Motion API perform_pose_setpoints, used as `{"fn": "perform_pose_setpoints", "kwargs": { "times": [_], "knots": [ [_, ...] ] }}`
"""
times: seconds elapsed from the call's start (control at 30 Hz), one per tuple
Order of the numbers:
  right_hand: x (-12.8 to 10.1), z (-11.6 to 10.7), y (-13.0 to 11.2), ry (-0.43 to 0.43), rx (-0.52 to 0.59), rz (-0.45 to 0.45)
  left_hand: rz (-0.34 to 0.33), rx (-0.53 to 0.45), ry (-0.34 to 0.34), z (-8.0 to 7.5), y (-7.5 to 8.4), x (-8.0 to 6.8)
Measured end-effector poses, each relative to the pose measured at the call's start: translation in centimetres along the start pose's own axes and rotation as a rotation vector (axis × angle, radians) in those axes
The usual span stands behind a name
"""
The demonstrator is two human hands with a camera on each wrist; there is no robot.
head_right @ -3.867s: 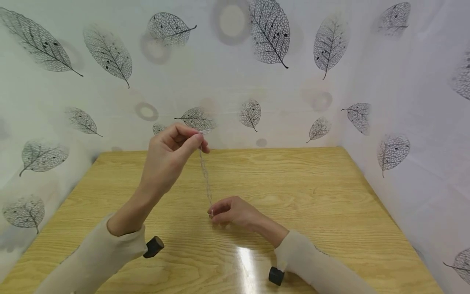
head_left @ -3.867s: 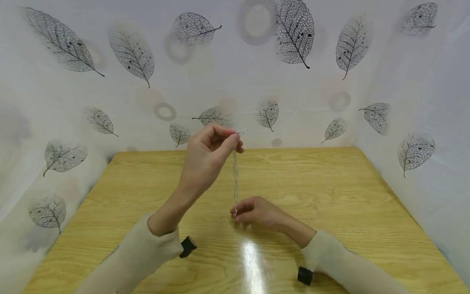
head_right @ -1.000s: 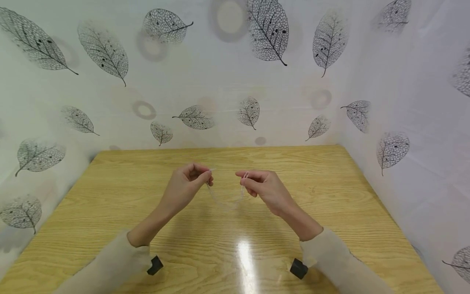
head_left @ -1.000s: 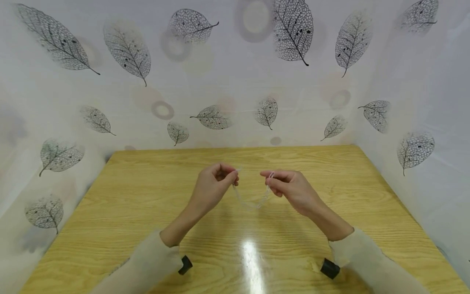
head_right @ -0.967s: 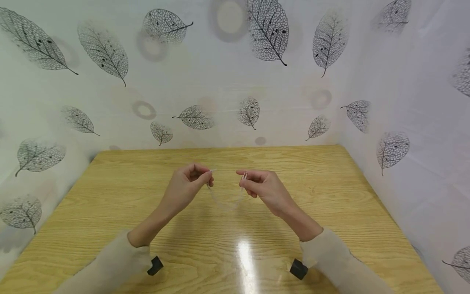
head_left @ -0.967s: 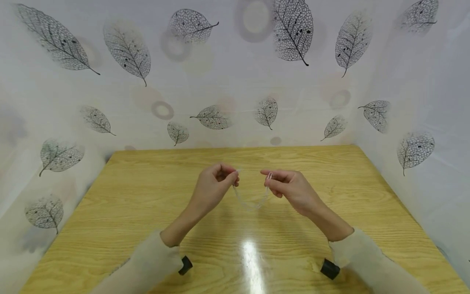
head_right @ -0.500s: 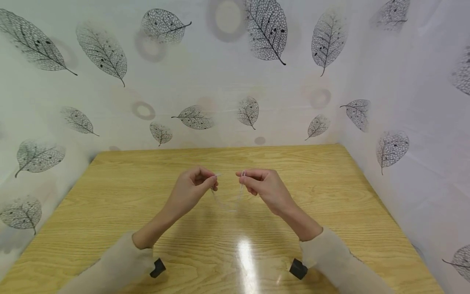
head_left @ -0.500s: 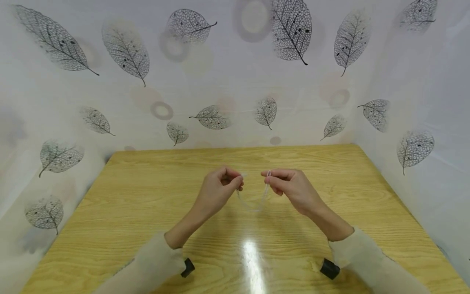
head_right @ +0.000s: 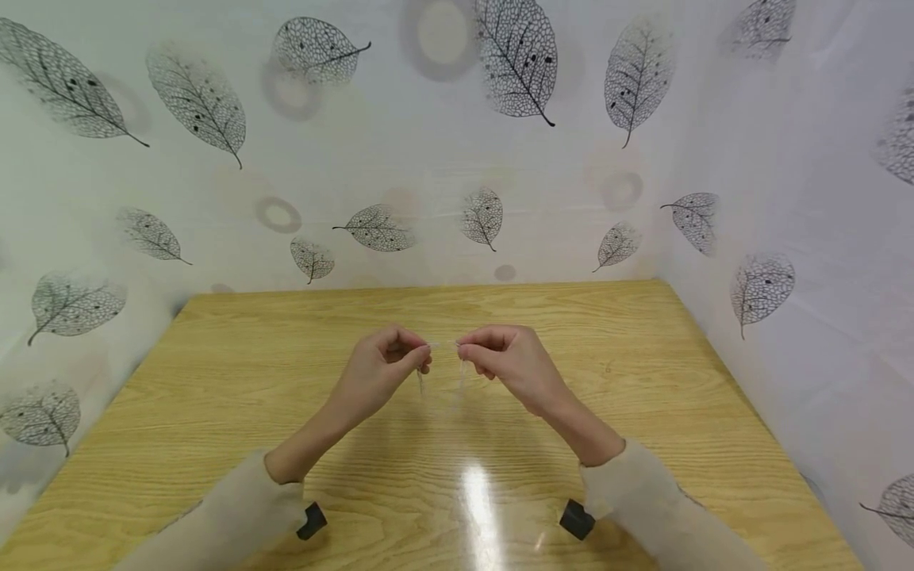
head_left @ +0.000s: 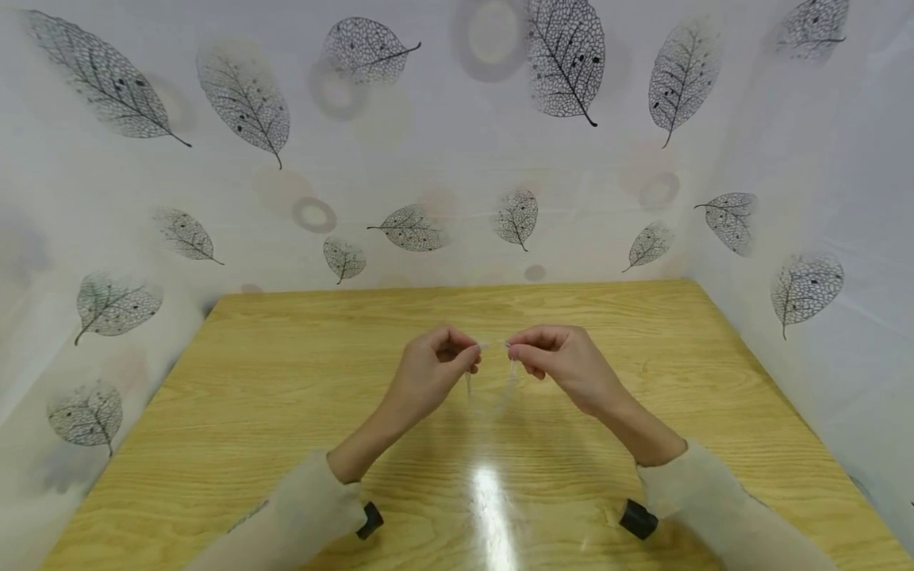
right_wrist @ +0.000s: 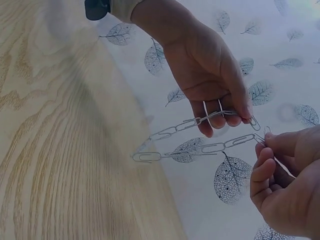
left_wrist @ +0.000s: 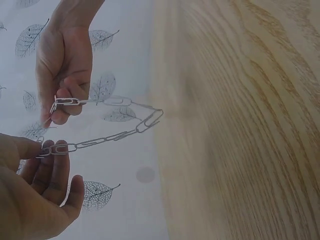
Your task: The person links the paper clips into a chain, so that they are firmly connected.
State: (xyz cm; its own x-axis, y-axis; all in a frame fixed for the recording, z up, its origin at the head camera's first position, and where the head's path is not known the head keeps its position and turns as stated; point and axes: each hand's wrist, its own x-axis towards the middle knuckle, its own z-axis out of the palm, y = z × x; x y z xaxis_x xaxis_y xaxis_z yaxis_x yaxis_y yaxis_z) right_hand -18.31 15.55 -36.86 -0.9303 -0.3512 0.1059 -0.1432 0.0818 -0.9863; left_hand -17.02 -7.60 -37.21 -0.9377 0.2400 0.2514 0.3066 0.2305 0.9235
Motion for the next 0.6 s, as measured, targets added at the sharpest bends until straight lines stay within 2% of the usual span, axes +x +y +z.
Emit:
{"fn": "perform_pose_setpoints", "kwargs": {
  "times": [0.33, 0.6],
  "knots": [
    [0.3, 0.7, -0.5, -0.039, -0.039, 0.002, 0.07, 0.133, -0.009, 0.3, 0.1, -0.1],
    [0.6, 1.1, -0.5, -0.048, -0.01, 0.034, 0.11, 0.148, 0.0, 0.3, 0.0, -0.1]
  ]
}}
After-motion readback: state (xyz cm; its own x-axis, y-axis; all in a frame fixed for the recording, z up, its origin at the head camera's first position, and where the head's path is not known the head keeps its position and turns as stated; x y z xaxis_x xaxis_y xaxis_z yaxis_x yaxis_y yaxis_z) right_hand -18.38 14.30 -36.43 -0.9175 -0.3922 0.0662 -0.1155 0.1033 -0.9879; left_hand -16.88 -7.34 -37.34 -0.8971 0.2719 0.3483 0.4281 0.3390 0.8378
